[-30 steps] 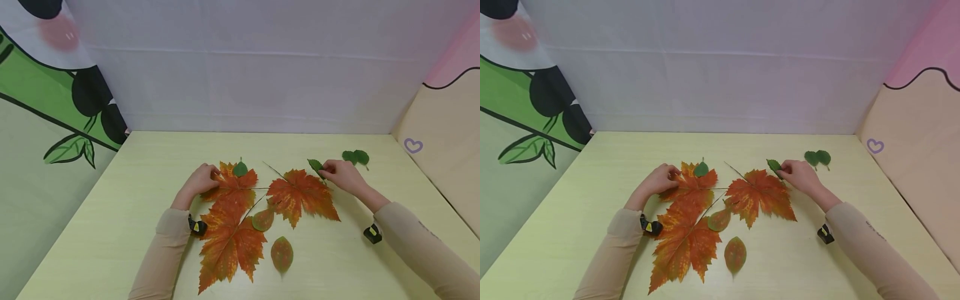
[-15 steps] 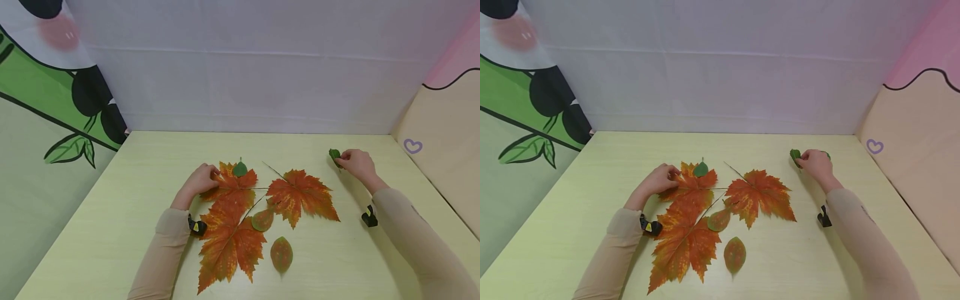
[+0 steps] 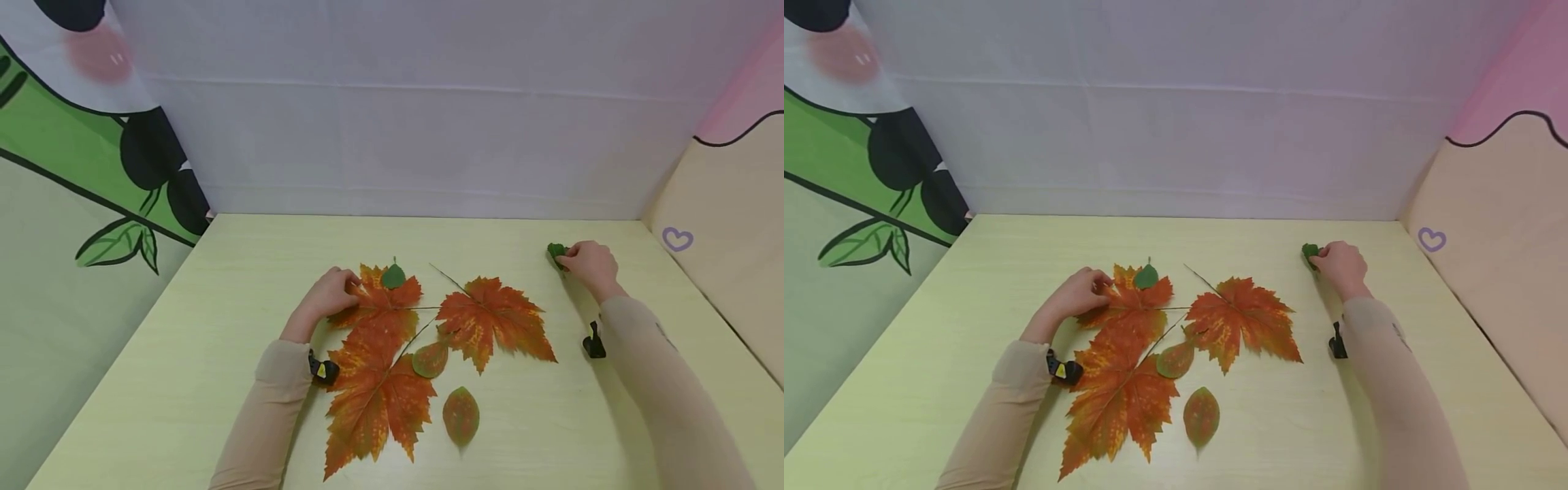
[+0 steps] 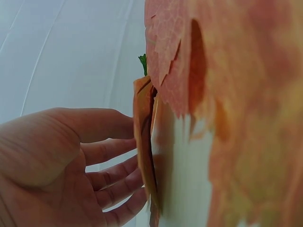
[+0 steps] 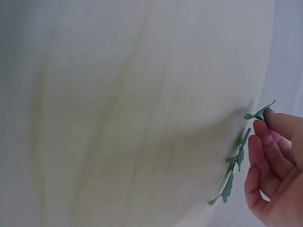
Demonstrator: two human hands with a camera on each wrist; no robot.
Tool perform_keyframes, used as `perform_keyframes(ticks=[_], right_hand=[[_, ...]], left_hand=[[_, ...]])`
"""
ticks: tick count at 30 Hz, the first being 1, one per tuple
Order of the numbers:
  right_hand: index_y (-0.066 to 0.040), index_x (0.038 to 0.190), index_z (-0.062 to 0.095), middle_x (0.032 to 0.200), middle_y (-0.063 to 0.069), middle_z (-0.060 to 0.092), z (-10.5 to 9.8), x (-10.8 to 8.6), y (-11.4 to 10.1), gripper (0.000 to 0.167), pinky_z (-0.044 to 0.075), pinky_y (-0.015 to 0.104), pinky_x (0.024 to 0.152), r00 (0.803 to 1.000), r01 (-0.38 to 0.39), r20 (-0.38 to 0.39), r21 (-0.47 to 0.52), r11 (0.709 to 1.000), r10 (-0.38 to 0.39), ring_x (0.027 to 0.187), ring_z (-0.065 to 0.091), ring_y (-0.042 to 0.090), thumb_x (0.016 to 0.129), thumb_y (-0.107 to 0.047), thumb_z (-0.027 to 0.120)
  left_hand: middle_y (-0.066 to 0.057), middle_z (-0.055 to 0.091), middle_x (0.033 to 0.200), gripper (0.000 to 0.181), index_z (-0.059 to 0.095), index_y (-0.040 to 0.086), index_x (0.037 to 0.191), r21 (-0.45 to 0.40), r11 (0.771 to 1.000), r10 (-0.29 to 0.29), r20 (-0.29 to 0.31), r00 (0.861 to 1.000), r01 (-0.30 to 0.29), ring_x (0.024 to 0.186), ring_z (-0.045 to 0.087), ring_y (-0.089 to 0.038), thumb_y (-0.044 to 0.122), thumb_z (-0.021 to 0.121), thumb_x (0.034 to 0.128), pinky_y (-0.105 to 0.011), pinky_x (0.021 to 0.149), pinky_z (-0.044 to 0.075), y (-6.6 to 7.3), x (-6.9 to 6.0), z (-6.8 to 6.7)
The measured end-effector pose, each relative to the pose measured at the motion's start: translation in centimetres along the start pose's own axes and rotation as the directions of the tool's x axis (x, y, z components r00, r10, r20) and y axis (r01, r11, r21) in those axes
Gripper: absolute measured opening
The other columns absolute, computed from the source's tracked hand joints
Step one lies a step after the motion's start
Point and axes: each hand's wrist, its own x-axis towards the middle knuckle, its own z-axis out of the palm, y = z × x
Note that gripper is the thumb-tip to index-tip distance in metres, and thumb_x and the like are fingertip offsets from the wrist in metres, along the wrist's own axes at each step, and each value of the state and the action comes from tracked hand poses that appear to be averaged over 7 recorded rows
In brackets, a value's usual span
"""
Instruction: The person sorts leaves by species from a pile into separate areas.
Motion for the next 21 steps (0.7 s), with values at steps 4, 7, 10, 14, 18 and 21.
perform_keyframes(ticks=[4, 7, 10, 14, 18, 21], right_hand=[[0.002, 0.094, 0.064, 0.088, 0.018, 0.064, 0.2, 0.3, 0.2, 0.034, 0.04, 0.033, 0.052, 1.0, -0.021, -0.002, -0.002, 1.0, 0.021, 0.074, 0.054, 0.03, 0.087, -0.031, 0.058], [0.002, 0.096, 0.063, 0.093, 0.02, 0.063, 0.3, 0.4, 0.2, 0.039, 0.04, 0.033, 0.052, 0.999, -0.032, -0.003, -0.002, 0.999, 0.032, 0.073, 0.054, 0.03, 0.087, -0.036, 0.058], [0.001, 0.096, 0.062, 0.093, 0.02, 0.063, 0.2, 0.3, 0.2, 0.043, 0.04, 0.032, 0.051, 0.999, -0.042, -0.02, 0.001, 0.999, 0.042, 0.069, 0.054, 0.027, 0.087, -0.041, 0.057], [0.0, 0.094, 0.061, 0.088, 0.018, 0.064, 0.1, 0.1, -0.5, 0.045, 0.04, 0.033, 0.05, 0.998, -0.021, -0.064, -0.014, 1.0, 0.02, 0.065, 0.054, 0.025, 0.088, -0.044, 0.053], [-0.002, 0.094, 0.06, 0.086, 0.016, 0.063, -0.1, -0.1, -2.1, 0.04, 0.039, 0.033, 0.048, 0.993, 0.038, -0.107, -0.031, 0.999, -0.041, 0.063, 0.054, 0.025, 0.09, -0.041, 0.051], [-0.003, 0.094, 0.059, 0.086, 0.016, 0.063, 0.1, -0.1, -3.8, 0.037, 0.039, 0.032, 0.047, 0.987, 0.094, -0.127, -0.019, 0.995, -0.095, 0.063, 0.055, 0.025, 0.09, -0.039, 0.051]], left_hand=[[-0.016, 0.05, 0.103, 0.033, 0.058, 0.0, 0.112, 0.0, 1.0, -0.003, 0.003, 1.0, 0.003, 0.085, 0.049, -0.025, 0.014, 0.063, 0.0829, -0.039, 0.079, 0.043, 0.0, 0.0, 0.0], [-0.017, 0.05, 0.103, 0.033, 0.058, 0.0, 0.112, 0.002, 1.0, -0.002, 0.0, 1.0, 0.002, 0.085, 0.049, -0.026, 0.014, 0.063, 0.0826, -0.039, 0.079, 0.043, 0.0, 0.1, -0.1], [-0.017, 0.05, 0.103, 0.033, 0.058, 0.0, 0.112, 0.007, 1.0, 0.0, -0.005, 1.0, 0.0, 0.085, 0.049, -0.026, 0.014, 0.063, 0.0825, -0.039, 0.079, 0.043, 0.0, 0.2, 0.0], [-0.016, 0.05, 0.104, 0.033, 0.058, 0.0, 0.112, 0.008, 1.0, -0.002, -0.005, 1.0, 0.002, 0.085, 0.049, -0.026, 0.015, 0.063, 0.0828, -0.039, 0.079, 0.043, -0.1, 0.3, 0.1], [-0.016, 0.05, 0.102, 0.032, 0.059, 0.0, 0.111, 0.007, 1.0, 0.002, -0.005, 1.0, -0.002, 0.084, 0.049, -0.025, 0.015, 0.063, 0.0828, -0.039, 0.078, 0.043, -0.1, 0.3, 0.1], [-0.016, 0.05, 0.102, 0.032, 0.059, 0.0, 0.111, 0.01, 1.0, 0.004, -0.003, 1.0, -0.004, 0.084, 0.049, -0.025, 0.015, 0.063, 0.0829, -0.039, 0.078, 0.043, -0.1, 0.2, 0.2]])
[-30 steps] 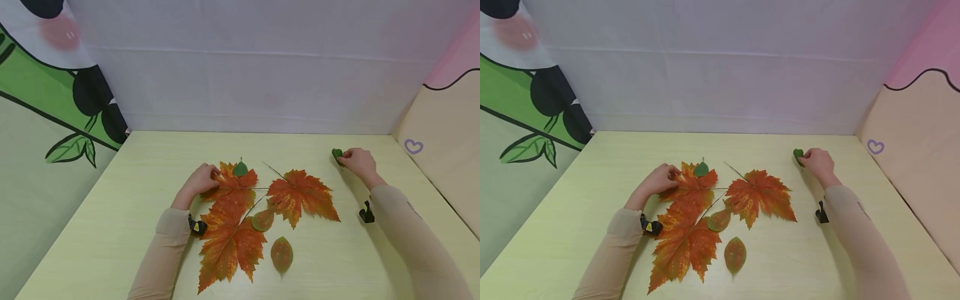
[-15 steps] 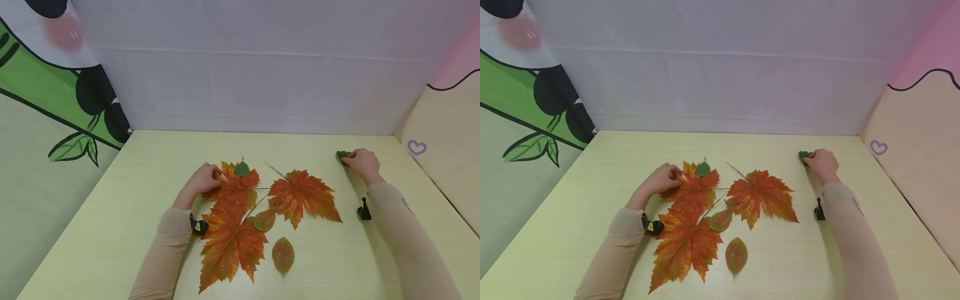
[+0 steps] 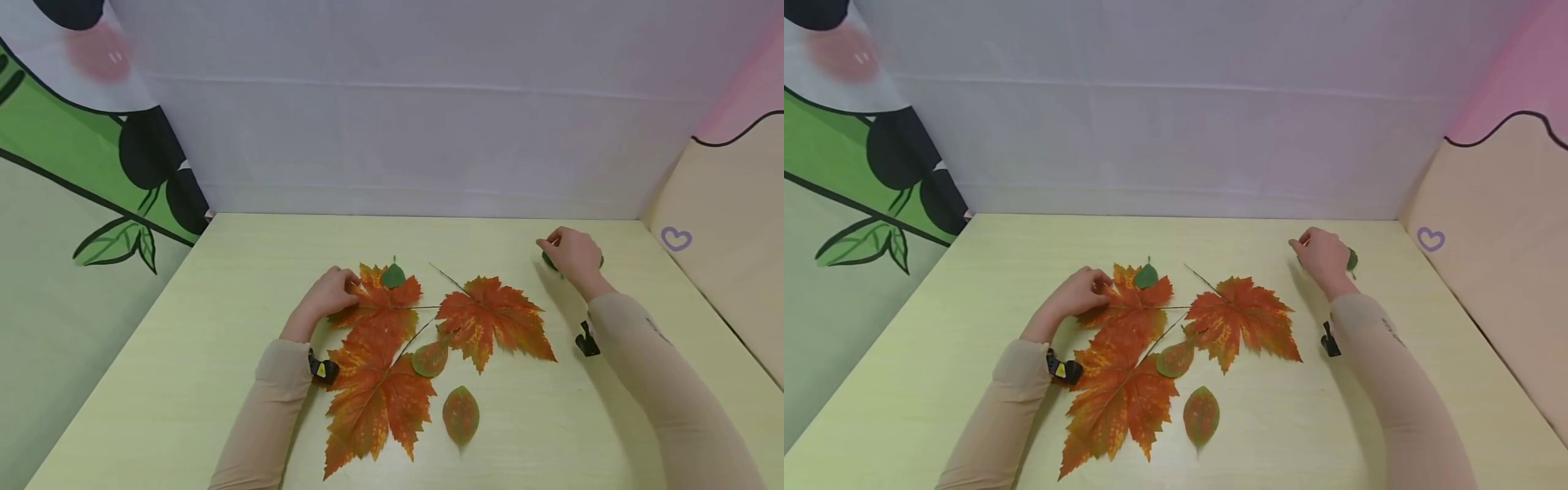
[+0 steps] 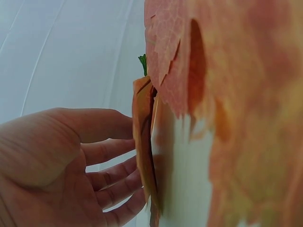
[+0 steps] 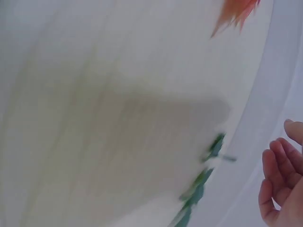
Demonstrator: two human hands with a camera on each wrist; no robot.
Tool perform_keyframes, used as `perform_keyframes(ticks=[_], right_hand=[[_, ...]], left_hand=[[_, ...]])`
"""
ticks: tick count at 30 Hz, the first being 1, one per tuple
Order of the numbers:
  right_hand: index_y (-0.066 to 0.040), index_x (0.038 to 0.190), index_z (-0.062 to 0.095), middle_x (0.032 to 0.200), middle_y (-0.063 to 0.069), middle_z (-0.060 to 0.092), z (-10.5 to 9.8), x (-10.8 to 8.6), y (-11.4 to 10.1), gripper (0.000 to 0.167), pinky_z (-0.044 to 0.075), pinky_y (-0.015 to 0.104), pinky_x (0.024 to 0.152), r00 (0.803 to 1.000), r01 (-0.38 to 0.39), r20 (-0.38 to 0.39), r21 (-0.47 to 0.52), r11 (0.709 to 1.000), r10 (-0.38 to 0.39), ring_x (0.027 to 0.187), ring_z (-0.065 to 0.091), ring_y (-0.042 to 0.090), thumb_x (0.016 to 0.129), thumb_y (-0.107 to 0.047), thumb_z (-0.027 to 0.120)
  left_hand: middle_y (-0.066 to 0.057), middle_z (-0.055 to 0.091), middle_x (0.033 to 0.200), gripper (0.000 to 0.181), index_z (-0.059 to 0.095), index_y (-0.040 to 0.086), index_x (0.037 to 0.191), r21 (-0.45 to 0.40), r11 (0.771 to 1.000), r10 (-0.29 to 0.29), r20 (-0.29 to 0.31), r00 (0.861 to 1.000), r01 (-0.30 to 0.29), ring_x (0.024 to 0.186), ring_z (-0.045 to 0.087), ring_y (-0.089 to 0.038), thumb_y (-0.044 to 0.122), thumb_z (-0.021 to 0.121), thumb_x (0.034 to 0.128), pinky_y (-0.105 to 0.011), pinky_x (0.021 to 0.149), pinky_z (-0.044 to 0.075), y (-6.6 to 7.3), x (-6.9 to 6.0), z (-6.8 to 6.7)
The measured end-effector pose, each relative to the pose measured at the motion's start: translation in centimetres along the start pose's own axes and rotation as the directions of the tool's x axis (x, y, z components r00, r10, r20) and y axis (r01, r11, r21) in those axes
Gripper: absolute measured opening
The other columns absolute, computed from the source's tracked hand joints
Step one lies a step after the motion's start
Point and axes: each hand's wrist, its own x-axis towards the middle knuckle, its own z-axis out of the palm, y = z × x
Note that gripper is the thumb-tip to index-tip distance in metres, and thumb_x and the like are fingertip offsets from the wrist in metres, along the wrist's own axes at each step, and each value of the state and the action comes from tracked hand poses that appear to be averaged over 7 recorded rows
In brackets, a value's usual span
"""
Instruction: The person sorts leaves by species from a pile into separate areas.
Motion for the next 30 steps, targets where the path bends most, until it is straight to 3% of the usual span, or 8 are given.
perform_keyframes(ticks=[4, 7, 15, 21, 30], right_hand=[[-0.004, 0.096, 0.061, 0.091, 0.015, 0.063, 0.7, 0.2, -2.7, 0.033, 0.041, 0.035, 0.051, 0.995, 0.1, -0.024, 0.037, 0.994, -0.099, 0.071, 0.057, 0.027, 0.089, -0.036, 0.054], [-0.005, 0.098, 0.062, 0.095, 0.014, 0.063, 1.2, 0.1, -5.3, 0.03, 0.045, 0.038, 0.057, 0.98, 0.198, -0.035, 0.045, 0.979, -0.197, 0.079, 0.058, 0.027, 0.089, -0.033, 0.057], [-0.009, 0.098, 0.064, 0.092, 0.007, 0.063, 2.9, -0.4, -11.4, 0.024, 0.048, 0.038, 0.069, 0.894, 0.446, -0.03, -0.014, 0.895, -0.447, 0.081, 0.059, 0.021, 0.086, -0.031, 0.062], [-0.01, 0.108, 0.064, 0.104, 0.006, 0.063, 4.2, -0.8, -14.7, 0.032, 0.048, 0.039, 0.076, 0.823, 0.567, 0.067, -0.029, 0.823, -0.564, 0.09, 0.06, 0.023, 0.085, -0.033, 0.063], [-0.013, 0.12, 0.06, 0.123, 0.006, 0.056, 6.5, -1.9, -18.0, 0.039, 0.047, 0.039, 0.086, 0.749, 0.636, 0.272, -0.039, 0.77, -0.604, 0.105, 0.057, 0.024, 0.086, -0.033, 0.061]], left_hand=[[-0.017, 0.05, 0.102, 0.032, 0.058, 0.0, 0.111, -0.002, 1.0, -0.006, 0.003, 1.0, 0.006, 0.084, 0.049, -0.025, 0.015, 0.063, 0.0831, -0.04, 0.078, 0.043, 0.1, -0.1, -0.1], [-0.016, 0.05, 0.103, 0.032, 0.059, 0.0, 0.111, 0.0, 1.0, -0.007, 0.003, 1.0, 0.007, 0.083, 0.049, -0.025, 0.015, 0.063, 0.0829, -0.039, 0.078, 0.043, 0.1, -0.1, -0.1], [-0.017, 0.049, 0.105, 0.032, 0.059, 0.0, 0.11, 0.012, 1.0, -0.003, -0.002, 1.0, 0.003, 0.084, 0.049, -0.026, 0.015, 0.064, 0.0825, -0.04, 0.08, 0.043, -0.1, 0.1, 0.0], [-0.017, 0.049, 0.105, 0.032, 0.059, 0.001, 0.111, 0.013, 1.0, -0.009, -0.003, 1.0, 0.009, 0.085, 0.049, -0.026, 0.015, 0.064, 0.0827, -0.04, 0.08, 0.043, -0.2, 0.2, 0.0], [-0.017, 0.049, 0.103, 0.03, 0.06, 0.001, 0.109, 0.009, 1.0, 0.006, -0.004, 1.0, -0.006, 0.082, 0.048, -0.025, 0.014, 0.063, 0.0824, -0.039, 0.079, 0.043, -0.2, 0.0, 0.0]])
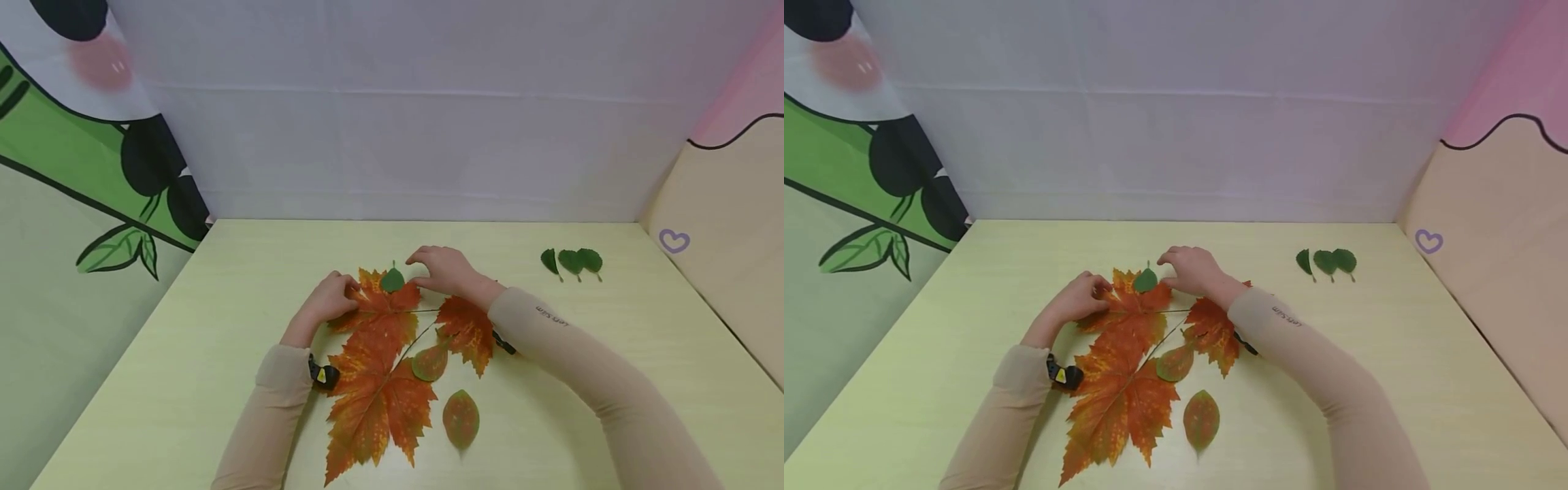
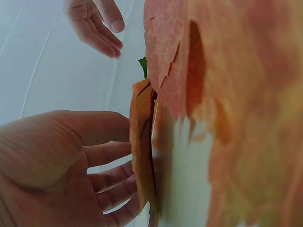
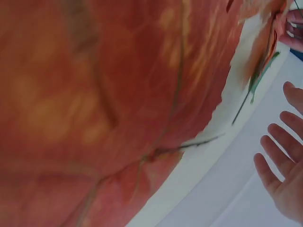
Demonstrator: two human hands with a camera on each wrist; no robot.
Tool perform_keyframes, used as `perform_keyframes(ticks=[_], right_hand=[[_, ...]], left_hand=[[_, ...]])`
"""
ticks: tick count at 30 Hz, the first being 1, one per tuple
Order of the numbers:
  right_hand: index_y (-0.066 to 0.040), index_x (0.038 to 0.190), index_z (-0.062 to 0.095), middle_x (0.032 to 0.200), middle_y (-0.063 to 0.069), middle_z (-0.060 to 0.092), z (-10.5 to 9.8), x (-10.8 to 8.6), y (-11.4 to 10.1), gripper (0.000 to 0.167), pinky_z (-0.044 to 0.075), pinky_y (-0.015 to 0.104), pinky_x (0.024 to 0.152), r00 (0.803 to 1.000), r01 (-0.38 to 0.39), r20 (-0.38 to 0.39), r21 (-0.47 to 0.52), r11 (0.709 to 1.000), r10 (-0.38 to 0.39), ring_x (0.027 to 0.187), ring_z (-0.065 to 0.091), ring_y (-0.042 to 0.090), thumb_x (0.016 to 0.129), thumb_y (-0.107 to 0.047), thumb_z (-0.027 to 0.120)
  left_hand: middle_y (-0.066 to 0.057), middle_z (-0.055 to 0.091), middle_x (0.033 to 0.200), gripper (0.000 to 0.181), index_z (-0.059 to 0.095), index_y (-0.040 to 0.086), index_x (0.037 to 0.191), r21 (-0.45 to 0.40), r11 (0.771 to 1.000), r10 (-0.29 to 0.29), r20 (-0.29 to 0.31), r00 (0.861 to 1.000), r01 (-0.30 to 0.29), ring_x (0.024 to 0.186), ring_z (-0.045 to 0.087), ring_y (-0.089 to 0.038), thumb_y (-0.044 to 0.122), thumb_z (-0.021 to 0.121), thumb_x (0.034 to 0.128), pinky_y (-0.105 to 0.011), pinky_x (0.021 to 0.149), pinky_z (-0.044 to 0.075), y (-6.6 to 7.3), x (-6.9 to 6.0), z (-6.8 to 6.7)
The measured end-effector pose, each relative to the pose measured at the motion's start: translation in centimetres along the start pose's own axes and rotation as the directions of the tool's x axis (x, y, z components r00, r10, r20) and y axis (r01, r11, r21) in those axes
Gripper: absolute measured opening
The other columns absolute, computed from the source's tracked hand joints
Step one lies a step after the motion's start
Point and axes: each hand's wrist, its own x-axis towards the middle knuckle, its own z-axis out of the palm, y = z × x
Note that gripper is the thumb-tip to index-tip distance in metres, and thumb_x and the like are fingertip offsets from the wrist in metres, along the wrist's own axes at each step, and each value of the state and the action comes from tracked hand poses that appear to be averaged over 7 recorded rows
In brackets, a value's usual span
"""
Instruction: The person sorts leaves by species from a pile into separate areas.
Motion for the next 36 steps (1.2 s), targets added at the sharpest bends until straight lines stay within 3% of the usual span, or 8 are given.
perform_keyframes(ticks=[9, 15, 26, 33, 36], right_hand=[[-0.019, 0.131, 0.051, 0.137, 0.005, 0.046, 1.4, 1.3, -2.1, 0.051, 0.044, 0.039, 0.091, 0.987, 0.017, 0.159, -0.051, 0.999, -0.009, 0.118, 0.05, 0.023, 0.086, -0.039, 0.06], [-0.019, 0.132, 0.049, 0.125, 0.003, 0.056, 1.8, 1.7, -2.4, 0.051, 0.049, 0.033, 0.082, 0.979, 0.013, 0.206, -0.05, 0.999, -0.003, 0.105, 0.057, 0.019, 0.086, -0.039, 0.06], [-0.018, 0.119, 0.061, 0.106, 0.002, 0.062, 2.4, 1.7, -2.5, 0.034, 0.048, 0.034, 0.078, 0.989, 0.049, 0.141, -0.061, 0.997, -0.04, 0.089, 0.059, 0.016, 0.088, -0.031, 0.056], [-0.018, 0.106, 0.068, 0.093, -0.001, 0.067, 2.2, 2.0, -2.4, 0.026, 0.04, 0.027, 0.061, 0.99, 0.054, 0.135, -0.056, 0.997, -0.046, 0.06, 0.049, 0.011, 0.094, -0.023, 0.046], [-0.018, 0.107, 0.068, 0.098, -0.001, 0.067, 1.9, 1.9, -2.3, 0.025, 0.041, 0.028, 0.063, 0.986, 0.066, 0.155, -0.067, 0.996, -0.055, 0.064, 0.052, 0.011, 0.093, -0.023, 0.047]], left_hand=[[-0.017, 0.048, 0.104, 0.03, 0.059, 0.0, 0.108, -0.015, 1.0, 0.004, 0.004, 1.0, -0.004, 0.082, 0.048, -0.025, 0.015, 0.063, 0.0824, -0.04, 0.078, 0.043, 0.1, -0.2, 0.1], [-0.018, 0.048, 0.104, 0.03, 0.059, 0.0, 0.109, -0.012, 1.0, 0.01, 0.002, 1.0, -0.01, 0.082, 0.048, -0.025, 0.014, 0.063, 0.0829, -0.04, 0.077, 0.043, 0.1, -0.1, 0.0], [-0.018, 0.048, 0.103, 0.03, 0.06, 0.0, 0.109, 0.001, 1.0, 0.009, -0.001, 1.0, -0.009, 0.081, 0.048, -0.025, 0.013, 0.063, 0.0827, -0.038, 0.075, 0.042, 0.1, -0.1, 0.0], [-0.016, 0.048, 0.102, 0.03, 0.059, 0.0, 0.11, -0.01, 1.0, 0.001, 0.001, 1.0, -0.001, 0.079, 0.047, -0.024, 0.013, 0.063, 0.0829, -0.037, 0.074, 0.042, 0.1, -0.2, 0.1], [-0.016, 0.048, 0.103, 0.031, 0.059, 0.0, 0.111, -0.014, 1.0, 0.004, 0.007, 1.0, -0.003, 0.08, 0.047, -0.024, 0.014, 0.062, 0.0835, -0.037, 0.074, 0.042, 0.1, -0.3, 0.1]])
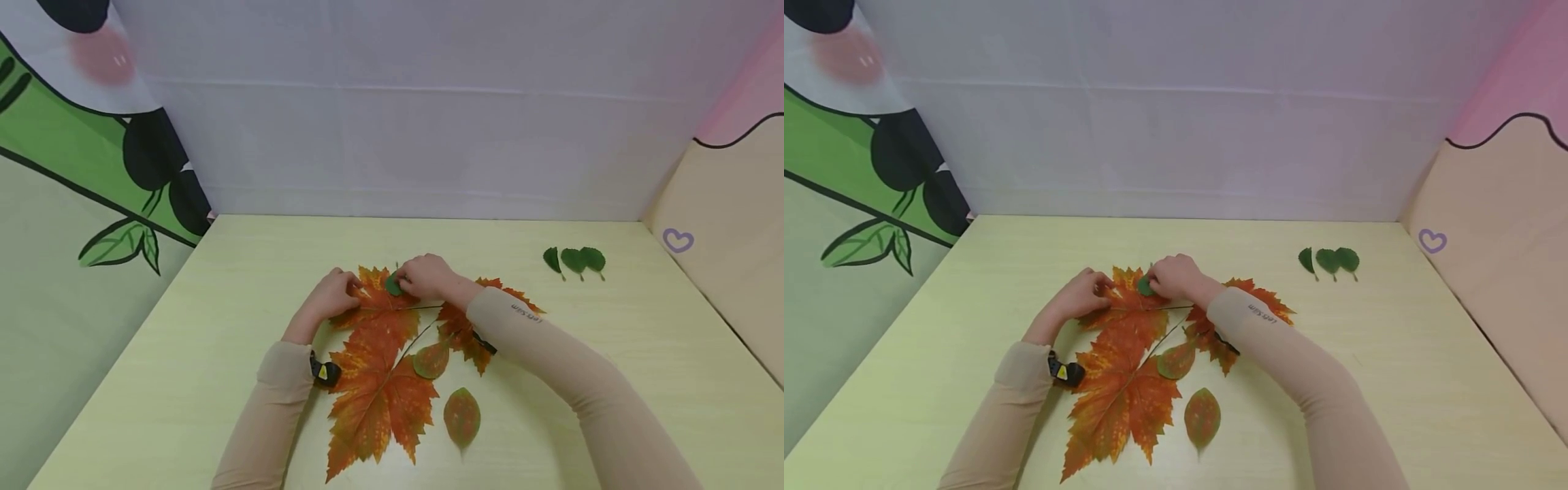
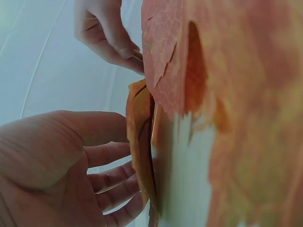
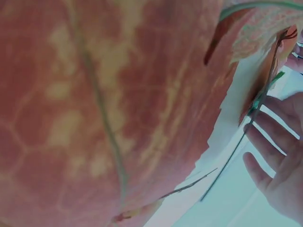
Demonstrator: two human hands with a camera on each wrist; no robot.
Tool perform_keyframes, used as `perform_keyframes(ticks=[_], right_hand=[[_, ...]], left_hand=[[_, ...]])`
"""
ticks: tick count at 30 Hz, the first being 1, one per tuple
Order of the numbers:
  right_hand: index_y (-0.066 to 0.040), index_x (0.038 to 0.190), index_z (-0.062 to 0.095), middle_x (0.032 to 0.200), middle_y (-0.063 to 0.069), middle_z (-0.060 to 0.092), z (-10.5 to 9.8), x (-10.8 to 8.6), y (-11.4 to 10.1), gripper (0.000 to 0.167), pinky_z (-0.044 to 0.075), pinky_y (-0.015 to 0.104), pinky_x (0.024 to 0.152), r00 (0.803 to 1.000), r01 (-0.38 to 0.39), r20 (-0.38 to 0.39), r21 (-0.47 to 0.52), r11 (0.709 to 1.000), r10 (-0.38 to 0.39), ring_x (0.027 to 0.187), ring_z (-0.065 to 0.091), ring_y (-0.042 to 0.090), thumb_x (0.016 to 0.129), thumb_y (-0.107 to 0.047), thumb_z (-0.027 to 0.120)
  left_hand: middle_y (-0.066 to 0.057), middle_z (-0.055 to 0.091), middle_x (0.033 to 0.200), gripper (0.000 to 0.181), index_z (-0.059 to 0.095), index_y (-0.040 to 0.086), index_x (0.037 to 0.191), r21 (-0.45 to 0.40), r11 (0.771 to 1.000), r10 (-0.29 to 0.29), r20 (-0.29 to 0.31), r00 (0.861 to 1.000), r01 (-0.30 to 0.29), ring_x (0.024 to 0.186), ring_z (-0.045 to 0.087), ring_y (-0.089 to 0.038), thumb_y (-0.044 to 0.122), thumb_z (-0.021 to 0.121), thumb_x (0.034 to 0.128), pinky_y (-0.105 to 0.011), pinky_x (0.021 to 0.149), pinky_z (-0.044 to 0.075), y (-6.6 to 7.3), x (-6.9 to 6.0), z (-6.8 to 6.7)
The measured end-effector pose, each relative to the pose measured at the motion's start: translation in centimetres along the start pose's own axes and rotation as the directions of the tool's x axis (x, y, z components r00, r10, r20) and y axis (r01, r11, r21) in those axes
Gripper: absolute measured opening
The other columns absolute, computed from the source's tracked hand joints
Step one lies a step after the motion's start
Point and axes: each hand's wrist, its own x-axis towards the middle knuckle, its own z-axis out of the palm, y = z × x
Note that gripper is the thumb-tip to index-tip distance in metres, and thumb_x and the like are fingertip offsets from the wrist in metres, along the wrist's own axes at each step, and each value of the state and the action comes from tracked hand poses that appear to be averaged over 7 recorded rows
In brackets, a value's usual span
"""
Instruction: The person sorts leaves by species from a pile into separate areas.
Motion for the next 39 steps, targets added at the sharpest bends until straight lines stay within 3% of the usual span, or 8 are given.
perform_keyframes(ticks=[4, 11, 19, 26, 33, 39], right_hand=[[-0.02, 0.114, 0.065, 0.111, 0.001, 0.062, -0.1, -0.3, 0.2, 0.029, 0.046, 0.031, 0.072, 0.999, 0.023, 0.035, -0.022, 0.999, -0.022, 0.079, 0.058, 0.013, 0.087, -0.029, 0.057], [-0.022, 0.114, 0.064, 0.11, -0.001, 0.06, -0.1, -0.5, 0.3, 0.04, 0.043, 0.038, 0.086, 0.998, 0.032, 0.062, -0.017, 0.999, -0.031, 0.09, 0.058, 0.014, 0.079, -0.041, 0.067], [-0.025, 0.108, 0.067, 0.1, -0.004, 0.062, 0.0, -0.4, 0.2, 0.028, 0.036, 0.043, 0.095, 0.997, 0.075, 0.029, -0.081, 0.994, -0.073, 0.089, 0.058, 0.014, 0.084, -0.038, 0.063], [-0.024, 0.105, 0.069, 0.104, -0.004, 0.066, -0.5, -0.5, 0.5, 0.023, 0.036, 0.041, 0.098, 0.995, 0.068, -0.062, -0.077, 0.995, -0.073, 0.094, 0.061, 0.015, 0.092, -0.028, 0.051], [-0.015, 0.102, 0.069, 0.098, -0.002, 0.068, -1.8, -1.1, 1.8, 0.021, 0.039, 0.042, 0.094, 0.973, 0.058, -0.223, -0.029, 0.998, -0.063, 0.087, 0.063, 0.014, 0.093, -0.023, 0.051], [-0.01, 0.096, 0.064, 0.084, 0.001, 0.066, -2.9, -2.1, 4.0, 0.018, 0.046, 0.036, 0.076, 0.959, -0.008, -0.282, 0.055, 0.998, 0.023, 0.068, 0.059, 0.015, 0.095, -0.02, 0.048]], left_hand=[[-0.017, 0.047, 0.105, 0.031, 0.059, 0.0, 0.111, 0.002, 1.0, -0.001, 0.002, 1.0, 0.001, 0.081, 0.048, -0.025, 0.014, 0.062, 0.0839, -0.038, 0.075, 0.043, 0.0, 0.0, 0.0], [-0.018, 0.047, 0.107, 0.027, 0.059, 0.001, 0.109, -0.014, 1.0, -0.002, 0.006, 1.0, 0.002, 0.089, 0.051, -0.028, 0.013, 0.06, 0.0844, -0.041, 0.079, 0.044, 0.0, -0.2, 0.1], [-0.017, 0.047, 0.103, 0.029, 0.058, 0.0, 0.11, -0.014, 1.0, -0.012, 0.004, 1.0, 0.012, 0.087, 0.051, -0.027, 0.013, 0.061, 0.0839, -0.04, 0.078, 0.045, -0.1, 0.0, 0.1], [-0.018, 0.048, 0.106, 0.035, 0.056, -0.002, 0.113, 0.005, 1.0, -0.017, 0.029, 0.999, 0.017, 0.088, 0.051, -0.027, 0.018, 0.061, 0.085, -0.04, 0.079, 0.045, -0.2, -0.1, -0.3], [-0.022, 0.048, 0.111, 0.052, 0.056, -0.005, 0.116, 0.071, 0.996, 0.053, 0.089, 0.995, -0.06, 0.097, 0.046, -0.03, 0.031, 0.067, 0.0813, -0.042, 0.083, 0.042, 0.0, -0.8, -1.2], [-0.021, 0.042, 0.116, 0.061, 0.052, -0.003, 0.121, 0.043, 0.997, 0.051, 0.134, 0.99, -0.057, 0.098, 0.042, -0.03, 0.034, 0.071, 0.0766, -0.044, 0.083, 0.041, 0.1, -1.2, -1.5]])
